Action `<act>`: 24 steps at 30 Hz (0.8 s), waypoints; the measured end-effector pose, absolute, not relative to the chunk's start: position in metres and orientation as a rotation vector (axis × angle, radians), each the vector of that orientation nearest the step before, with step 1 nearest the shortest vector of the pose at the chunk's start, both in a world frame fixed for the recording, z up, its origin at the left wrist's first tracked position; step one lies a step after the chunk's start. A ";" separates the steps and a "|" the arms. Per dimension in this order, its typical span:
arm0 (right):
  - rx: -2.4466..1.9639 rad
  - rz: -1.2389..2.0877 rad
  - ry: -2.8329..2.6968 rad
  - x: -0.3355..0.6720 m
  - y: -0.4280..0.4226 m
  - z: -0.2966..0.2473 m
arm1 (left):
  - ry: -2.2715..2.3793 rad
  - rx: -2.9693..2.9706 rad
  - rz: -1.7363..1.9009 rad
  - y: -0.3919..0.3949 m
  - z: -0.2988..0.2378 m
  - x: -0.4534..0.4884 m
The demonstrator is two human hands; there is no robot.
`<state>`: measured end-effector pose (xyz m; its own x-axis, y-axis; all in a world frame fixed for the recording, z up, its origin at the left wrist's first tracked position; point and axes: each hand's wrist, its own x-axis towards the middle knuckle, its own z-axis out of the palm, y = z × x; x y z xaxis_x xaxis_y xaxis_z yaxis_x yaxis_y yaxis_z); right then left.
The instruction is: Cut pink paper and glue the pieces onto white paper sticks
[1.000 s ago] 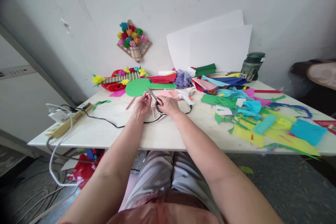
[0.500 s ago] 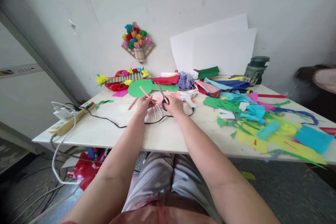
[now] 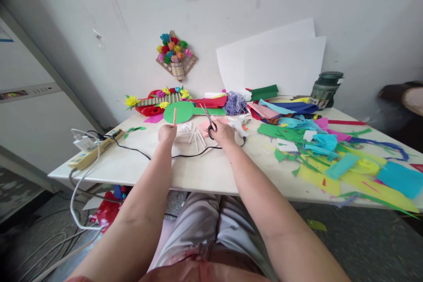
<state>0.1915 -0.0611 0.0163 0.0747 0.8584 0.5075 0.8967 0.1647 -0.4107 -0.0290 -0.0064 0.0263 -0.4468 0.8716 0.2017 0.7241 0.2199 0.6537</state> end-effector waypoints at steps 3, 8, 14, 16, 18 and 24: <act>-1.701 -0.086 -1.753 0.192 -0.061 0.016 | 2.433 1.391 0.953 -0.011 0.032 -0.042; -1.720 -0.091 -1.771 0.190 -0.061 0.016 | 2.584 1.352 0.914 -0.009 0.023 -0.060; -1.761 -0.099 -1.791 0.190 -0.061 0.015 | 2.646 1.348 0.860 -0.003 0.011 -0.062; -1.772 -0.096 -1.795 0.190 -0.061 0.015 | 2.632 1.390 0.882 -0.003 0.008 -0.062; -1.761 -0.089 -1.793 0.189 -0.062 0.015 | 2.635 1.458 0.938 -0.005 0.007 -0.061; -1.730 -0.057 -1.752 0.189 -0.063 0.017 | 2.552 1.679 1.106 -0.012 0.014 -0.037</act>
